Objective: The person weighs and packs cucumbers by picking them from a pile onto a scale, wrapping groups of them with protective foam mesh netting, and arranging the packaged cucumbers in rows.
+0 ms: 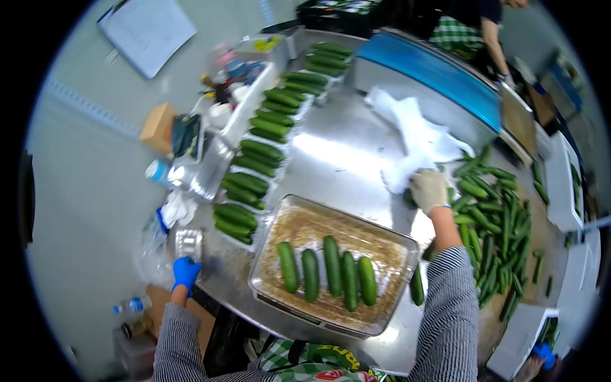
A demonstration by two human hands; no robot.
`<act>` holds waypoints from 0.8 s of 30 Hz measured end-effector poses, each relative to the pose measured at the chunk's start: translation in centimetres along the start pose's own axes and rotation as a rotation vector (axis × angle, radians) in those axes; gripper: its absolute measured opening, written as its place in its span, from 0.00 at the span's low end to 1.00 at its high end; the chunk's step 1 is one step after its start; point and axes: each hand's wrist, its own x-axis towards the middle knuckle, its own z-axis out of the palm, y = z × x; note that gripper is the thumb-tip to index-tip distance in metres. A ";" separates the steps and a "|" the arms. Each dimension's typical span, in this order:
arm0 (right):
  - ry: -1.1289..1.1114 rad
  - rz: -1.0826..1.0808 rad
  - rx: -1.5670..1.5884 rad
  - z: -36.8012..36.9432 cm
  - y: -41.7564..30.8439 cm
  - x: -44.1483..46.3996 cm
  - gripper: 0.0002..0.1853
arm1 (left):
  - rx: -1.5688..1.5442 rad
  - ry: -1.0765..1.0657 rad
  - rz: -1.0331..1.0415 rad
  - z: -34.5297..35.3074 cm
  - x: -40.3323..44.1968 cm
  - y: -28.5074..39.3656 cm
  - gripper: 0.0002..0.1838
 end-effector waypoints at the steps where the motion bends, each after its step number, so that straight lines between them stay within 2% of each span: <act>1: 0.014 0.015 0.027 0.4 0.3 0.0 0.07 | -0.053 0.032 0.040 -0.5 -0.3 -0.1 0.15; 2: 0.080 0.013 0.070 1.1 1.0 -0.3 0.05 | -0.175 -0.033 -0.013 -1.8 -0.5 0.3 0.14; 3: 0.042 0.114 0.051 0.2 0.4 -0.7 0.04 | -0.306 -0.097 -0.058 -2.8 -0.5 0.6 0.12; 4: 0.024 0.114 0.104 -0.2 0.4 -1.3 0.07 | -0.414 -0.157 -0.060 -2.8 -0.2 -0.4 0.09; 5: 0.007 0.113 0.155 -0.5 0.6 -1.8 0.11 | -0.431 -0.155 -0.050 -3.0 -0.1 -0.7 0.09; 8: -0.071 0.127 0.007 -0.3 0.2 -2.8 0.20 | -0.395 -0.132 0.012 -5.2 -0.5 -0.3 0.10; 12: -0.375 0.224 -0.164 -2.9 -1.8 -0.7 0.25 | -0.245 0.116 -0.029 -7.2 -1.5 0.6 0.08; 15: -0.255 0.103 -0.223 -3.3 -1.4 -1.3 0.24 | -0.506 0.353 0.006 -7.8 -3.0 1.1 0.06; 18: 0.009 -0.032 -0.178 -1.8 0.8 -2.6 0.21 | -1.123 0.145 -0.215 -10.0 -5.2 2.8 0.03; 21: 0.075 0.267 0.179 -2.8 0.3 -3.5 0.18 | -1.310 -0.012 -0.183 -14.5 -10.0 9.0 0.03; 22: 0.232 0.409 0.538 -3.3 -1.5 -4.2 0.15 | -1.553 -0.127 -0.138 -14.6 -11.2 10.4 0.03; 23: 0.214 0.419 0.644 -4.7 -3.9 -5.1 0.14 | -1.793 -0.253 -0.095 -14.2 -12.7 11.9 0.04; 24: 0.198 0.431 0.749 -6.1 -6.3 -6.0 0.13 | -1.882 -0.326 -0.088 -13.9 -14.4 14.4 0.06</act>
